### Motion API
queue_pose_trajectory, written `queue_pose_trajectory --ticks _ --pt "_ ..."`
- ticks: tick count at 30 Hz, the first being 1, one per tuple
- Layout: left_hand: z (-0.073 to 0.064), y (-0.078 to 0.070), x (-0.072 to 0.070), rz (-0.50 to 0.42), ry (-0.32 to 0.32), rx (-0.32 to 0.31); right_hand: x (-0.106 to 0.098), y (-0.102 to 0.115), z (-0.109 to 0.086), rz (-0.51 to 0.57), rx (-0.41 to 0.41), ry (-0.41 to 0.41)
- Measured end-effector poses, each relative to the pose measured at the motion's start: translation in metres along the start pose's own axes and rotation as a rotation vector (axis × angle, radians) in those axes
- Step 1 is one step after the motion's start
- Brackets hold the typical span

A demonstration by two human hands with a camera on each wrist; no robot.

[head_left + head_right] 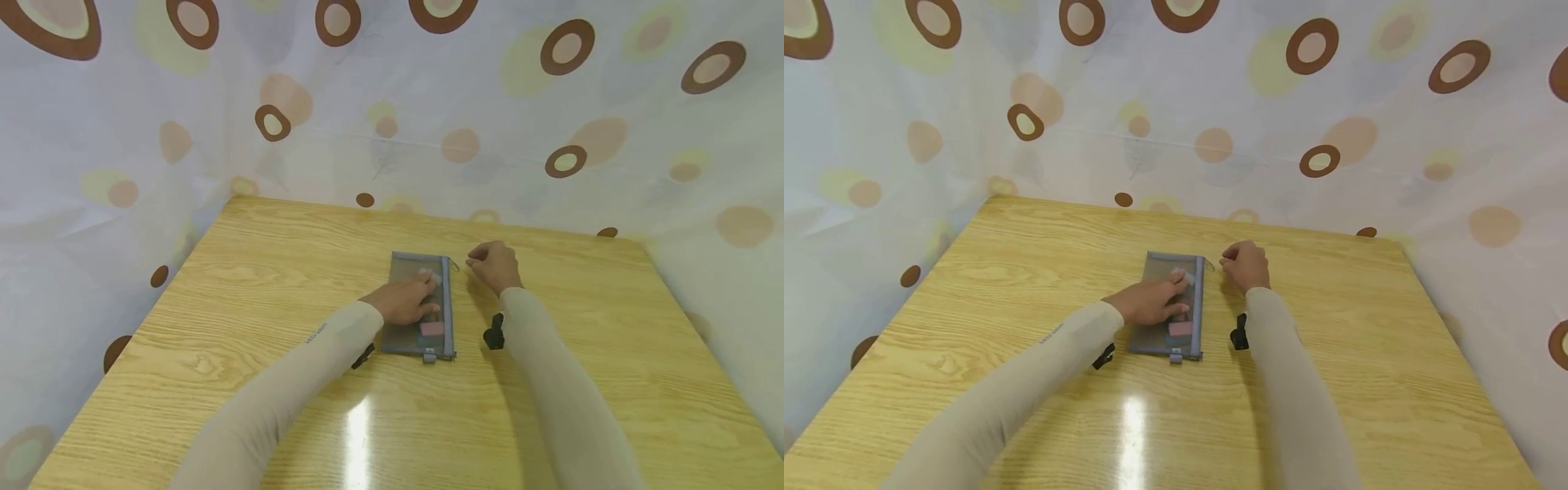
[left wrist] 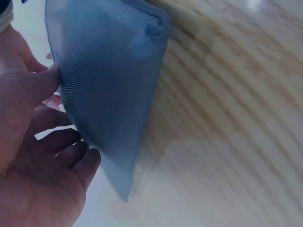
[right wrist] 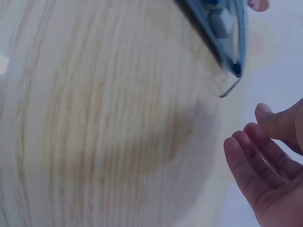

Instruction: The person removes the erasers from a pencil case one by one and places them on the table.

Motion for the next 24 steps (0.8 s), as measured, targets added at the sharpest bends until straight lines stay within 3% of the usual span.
queue_pose_trajectory --ticks 4,7,12,17,24 --pt "0.005 -0.002 -0.006 0.052 -0.097 0.046 -0.010 0.003 -0.006 0.014 -0.035 0.038" --pt "0.008 -0.006 -0.013 0.037 -0.181 0.085 -0.018 0.004 -0.012 0.037 -0.054 0.076" --pt "0.012 -0.015 -0.024 0.042 -0.266 0.071 -0.028 0.003 -0.020 0.049 -0.057 0.096" --pt "0.018 -0.027 -0.028 0.094 -0.249 -0.004 -0.034 0.004 -0.026 0.054 -0.060 0.097" --pt "0.028 -0.037 -0.020 0.115 -0.222 -0.040 -0.038 0.004 -0.035 0.037 -0.058 0.104"
Point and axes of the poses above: each hand's wrist, its own z-axis towards the middle knuckle, its own x-axis out of the palm, y = z × x, the point moved 1 cm from there along z, towards the middle knuckle, and after that the axes turned 12 degrees about z, right-handed, at the moved point
